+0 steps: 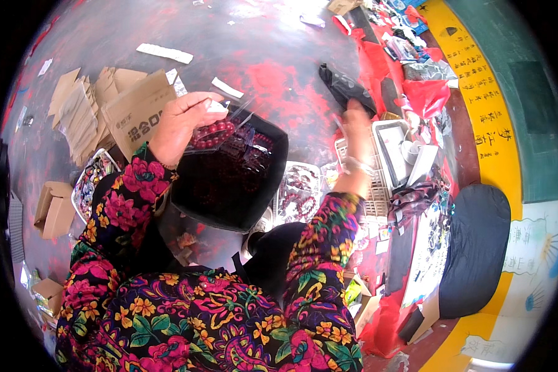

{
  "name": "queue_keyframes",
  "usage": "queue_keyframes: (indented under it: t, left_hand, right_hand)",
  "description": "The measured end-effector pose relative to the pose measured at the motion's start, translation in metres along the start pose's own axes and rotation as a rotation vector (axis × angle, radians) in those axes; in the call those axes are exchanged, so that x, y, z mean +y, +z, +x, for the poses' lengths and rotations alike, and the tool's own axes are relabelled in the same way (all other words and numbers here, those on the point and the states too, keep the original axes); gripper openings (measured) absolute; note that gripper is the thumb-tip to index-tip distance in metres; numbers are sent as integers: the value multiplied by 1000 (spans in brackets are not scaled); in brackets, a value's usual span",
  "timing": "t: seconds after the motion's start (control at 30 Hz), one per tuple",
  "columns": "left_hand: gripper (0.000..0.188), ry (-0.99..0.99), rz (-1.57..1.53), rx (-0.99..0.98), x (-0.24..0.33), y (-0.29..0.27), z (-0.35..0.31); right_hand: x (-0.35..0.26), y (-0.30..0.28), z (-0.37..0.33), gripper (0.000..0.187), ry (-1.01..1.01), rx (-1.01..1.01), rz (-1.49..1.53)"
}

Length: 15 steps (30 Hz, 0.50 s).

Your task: The person sits and packs red beaded bracelets into small clear plastic bags. They open the bags, place the bracelets inside, and seal them before setting them aside.

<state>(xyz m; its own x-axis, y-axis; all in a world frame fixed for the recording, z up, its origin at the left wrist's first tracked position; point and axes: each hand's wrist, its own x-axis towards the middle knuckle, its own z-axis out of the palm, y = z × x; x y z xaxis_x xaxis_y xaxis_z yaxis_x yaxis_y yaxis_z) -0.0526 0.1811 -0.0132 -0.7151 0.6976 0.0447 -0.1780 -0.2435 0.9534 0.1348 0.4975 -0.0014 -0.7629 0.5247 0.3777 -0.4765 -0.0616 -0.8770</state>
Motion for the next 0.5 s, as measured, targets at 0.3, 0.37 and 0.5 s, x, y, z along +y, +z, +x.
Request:
queue_keyframes:
  t: [0.3, 0.37, 0.5]
  left_hand:
    - [25, 52, -9, -17, -4, -2, 2]
    - [25, 47, -29, -25, -5, -1, 3]
    - [25, 19, -70, -23, -2, -2, 0]
  right_hand:
    - [2, 43, 13, 31, -82, 316, 522]
    - [1, 47, 13, 34, -66, 169, 700]
    - [-5, 67, 10, 34, -44, -31, 809]
